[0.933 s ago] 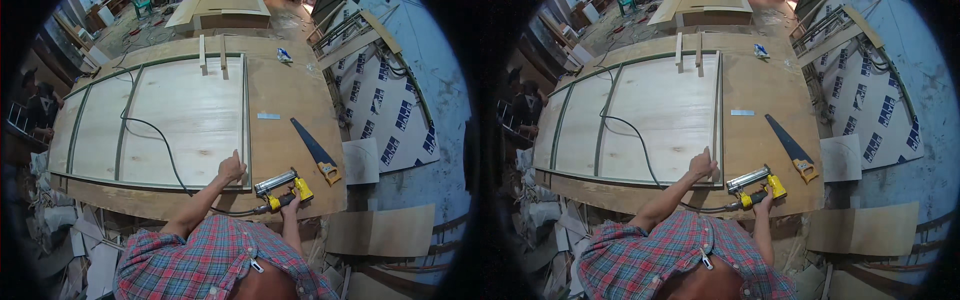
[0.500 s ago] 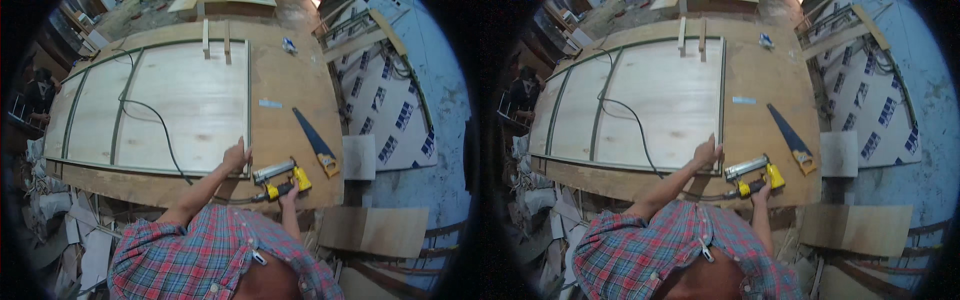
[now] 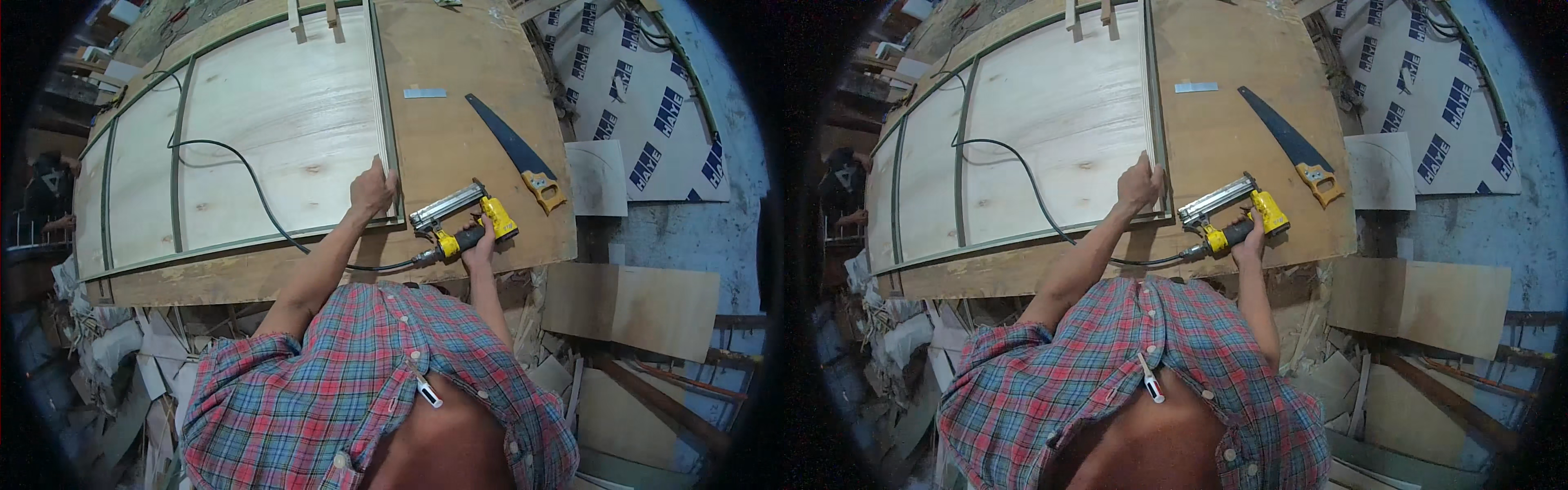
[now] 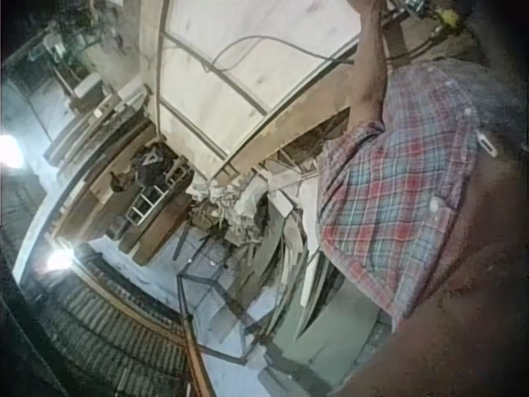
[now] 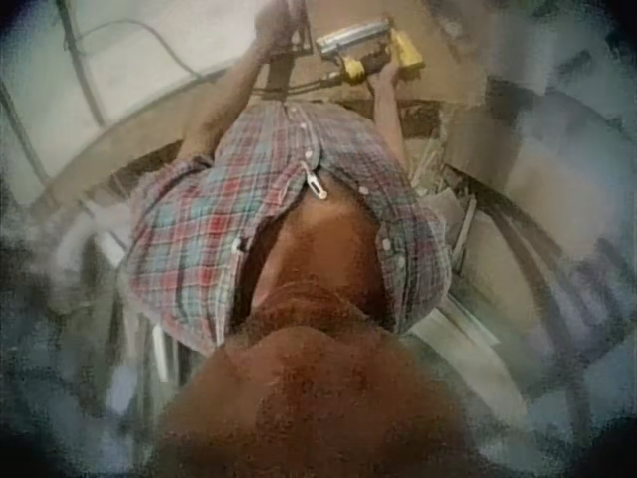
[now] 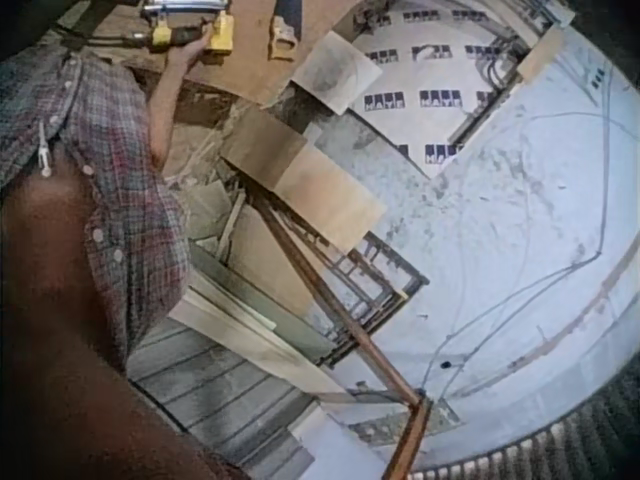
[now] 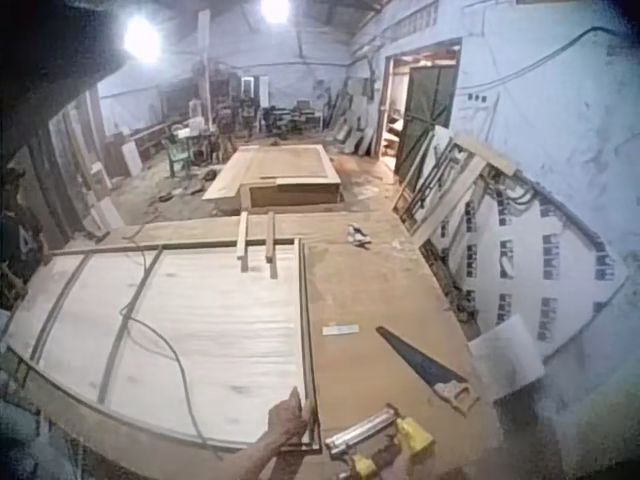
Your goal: The person aligns wooden trim strips onto a large panel, uses a pneumatic nail gun to fasten them, and uses a hand saw to cut a trim strip to length.
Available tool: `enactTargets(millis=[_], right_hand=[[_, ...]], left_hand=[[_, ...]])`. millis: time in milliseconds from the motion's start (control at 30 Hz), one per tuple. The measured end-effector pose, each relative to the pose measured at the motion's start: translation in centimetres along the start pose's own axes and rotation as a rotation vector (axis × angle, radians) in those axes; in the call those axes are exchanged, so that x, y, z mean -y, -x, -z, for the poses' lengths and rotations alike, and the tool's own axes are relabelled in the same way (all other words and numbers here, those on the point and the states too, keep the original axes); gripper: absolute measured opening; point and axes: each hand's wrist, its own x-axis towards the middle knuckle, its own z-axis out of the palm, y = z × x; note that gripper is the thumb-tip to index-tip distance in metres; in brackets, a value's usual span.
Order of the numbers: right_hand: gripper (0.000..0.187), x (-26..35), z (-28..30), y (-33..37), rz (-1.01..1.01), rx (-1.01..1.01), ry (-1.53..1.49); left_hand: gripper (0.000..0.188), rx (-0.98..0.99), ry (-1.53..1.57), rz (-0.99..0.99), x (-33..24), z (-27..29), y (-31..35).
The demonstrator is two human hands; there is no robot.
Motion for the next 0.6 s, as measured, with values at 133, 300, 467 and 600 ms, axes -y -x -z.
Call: enactTargets(millis=[133,300,467,600], right_hand=[[0.027,0.0,0.2,-0.1,-0.012,0.072,0.012],[0.028,0.1,-0.1,0.3,0.009,0.033,0.013],[0.029,0.3,-0.2,0.4,-0.042,0.055,-0.021],[0.031,0.2,0.1,0.0,-0.055,0.011,-0.004]], left_hand=[[0.053,-0.075,-0.067,-0.019,0.3,0.2,0.2],[0.044,-0.104,-0.088,-0.022,0.9,1.5,0.4],[0.051,-0.138,-0.164,-0.057,0.7,1.3,0.3],[0.052,-0.095,-0.134,-0.042,1.0,0.4,-0.3]])
